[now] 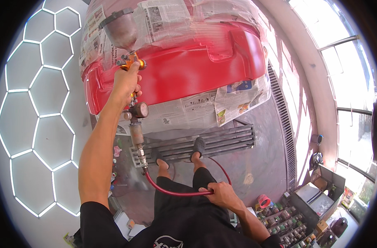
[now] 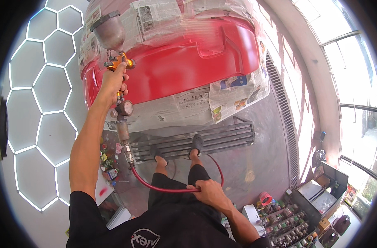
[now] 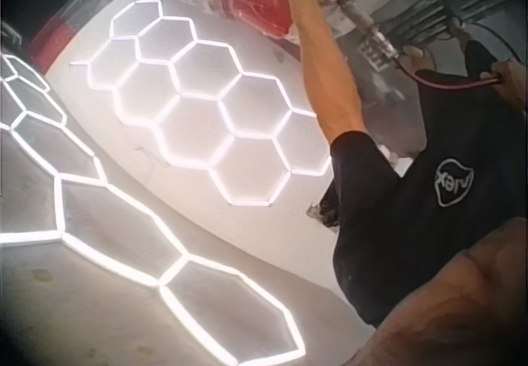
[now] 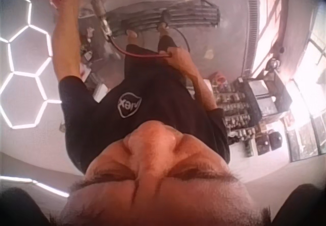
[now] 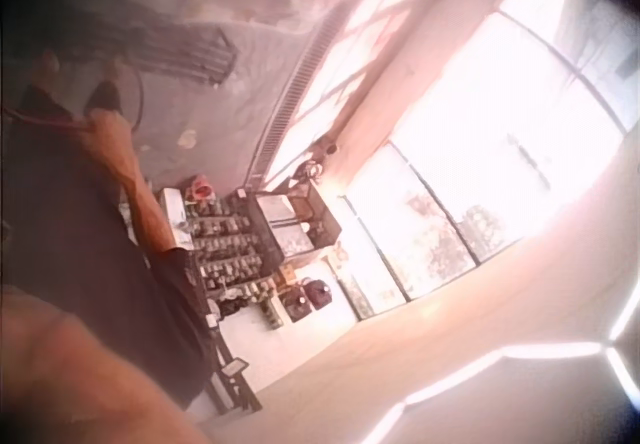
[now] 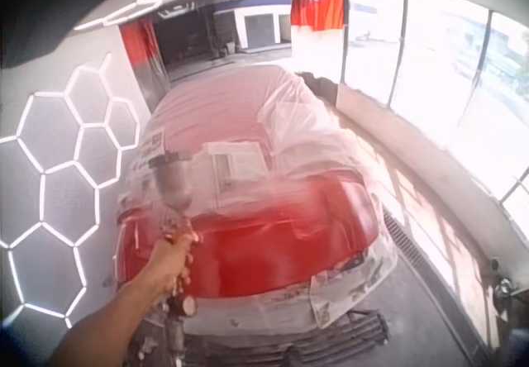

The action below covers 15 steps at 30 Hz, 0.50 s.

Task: The person uses a spray gun to apply red paint to a vehicle part that is masked with newspaper and plastic sheeting. They move the spray gun in steady, sweeping motions across the surface to ensure even coverage.

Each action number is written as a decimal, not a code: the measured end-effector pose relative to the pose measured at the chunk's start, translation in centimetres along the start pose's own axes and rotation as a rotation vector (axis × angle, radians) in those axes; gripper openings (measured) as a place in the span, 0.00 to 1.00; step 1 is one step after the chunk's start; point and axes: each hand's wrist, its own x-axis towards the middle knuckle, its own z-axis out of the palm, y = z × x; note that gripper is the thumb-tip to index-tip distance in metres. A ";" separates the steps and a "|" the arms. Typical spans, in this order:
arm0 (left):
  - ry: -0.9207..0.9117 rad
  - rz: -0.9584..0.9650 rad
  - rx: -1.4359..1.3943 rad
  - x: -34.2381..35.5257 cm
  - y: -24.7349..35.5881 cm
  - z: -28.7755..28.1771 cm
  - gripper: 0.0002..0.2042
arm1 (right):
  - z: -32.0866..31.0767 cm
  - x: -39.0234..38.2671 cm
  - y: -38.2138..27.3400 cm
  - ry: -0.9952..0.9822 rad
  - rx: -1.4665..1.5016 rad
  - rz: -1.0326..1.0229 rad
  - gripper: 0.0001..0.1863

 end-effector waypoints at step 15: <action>-0.288 0.049 0.026 -2.4 4.0 13.8 0.16 | -1.4 -3.6 3.5 0.028 0.088 0.226 0.31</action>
